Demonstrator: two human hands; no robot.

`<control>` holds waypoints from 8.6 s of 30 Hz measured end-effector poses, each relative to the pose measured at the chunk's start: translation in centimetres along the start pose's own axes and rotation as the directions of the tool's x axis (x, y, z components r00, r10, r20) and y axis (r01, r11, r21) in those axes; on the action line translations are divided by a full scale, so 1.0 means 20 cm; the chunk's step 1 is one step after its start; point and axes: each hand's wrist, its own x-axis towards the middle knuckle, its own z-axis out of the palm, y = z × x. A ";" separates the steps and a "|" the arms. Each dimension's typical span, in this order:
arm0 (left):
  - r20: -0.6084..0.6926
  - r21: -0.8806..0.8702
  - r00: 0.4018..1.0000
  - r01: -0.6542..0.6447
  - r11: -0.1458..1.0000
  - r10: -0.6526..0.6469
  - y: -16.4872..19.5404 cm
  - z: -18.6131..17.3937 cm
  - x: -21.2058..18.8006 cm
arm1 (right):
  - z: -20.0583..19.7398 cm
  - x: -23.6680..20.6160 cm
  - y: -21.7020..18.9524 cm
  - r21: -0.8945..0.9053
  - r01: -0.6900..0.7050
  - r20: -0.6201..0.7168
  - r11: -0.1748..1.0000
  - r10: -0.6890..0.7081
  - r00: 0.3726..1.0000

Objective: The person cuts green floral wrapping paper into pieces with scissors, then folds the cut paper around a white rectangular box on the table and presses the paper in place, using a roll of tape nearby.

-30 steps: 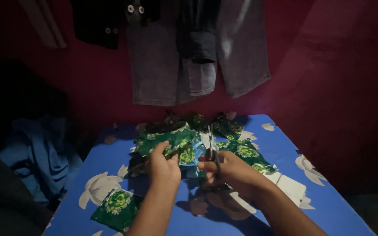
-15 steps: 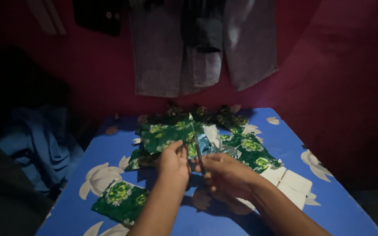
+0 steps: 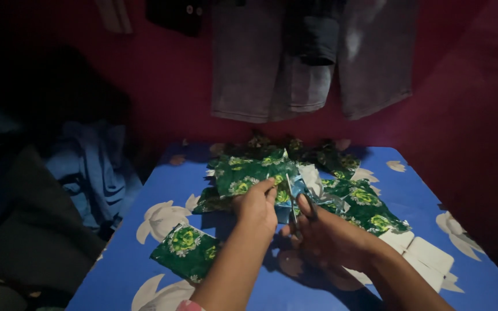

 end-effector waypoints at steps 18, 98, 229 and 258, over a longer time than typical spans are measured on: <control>0.112 0.275 0.942 0.278 0.920 -0.318 0.05 0.05 -0.15 | 0.06 -0.03 -0.02 -0.217 0.171 -0.178 0.961 -0.212 0.961; 0.197 0.483 0.935 0.170 0.859 -0.296 0.00 0.07 -0.19 | 0.10 0.02 -0.01 -0.050 0.257 -0.374 0.965 -0.256 0.891; 0.470 0.766 0.536 0.147 0.625 -0.702 0.10 -0.04 -0.10 | -0.06 0.04 -0.07 -0.064 0.448 -0.501 0.892 -0.417 0.759; 0.184 0.327 0.966 0.115 0.938 -0.183 0.27 0.03 -0.01 | -0.06 0.05 -0.01 -0.153 0.295 -0.425 0.943 -0.332 0.842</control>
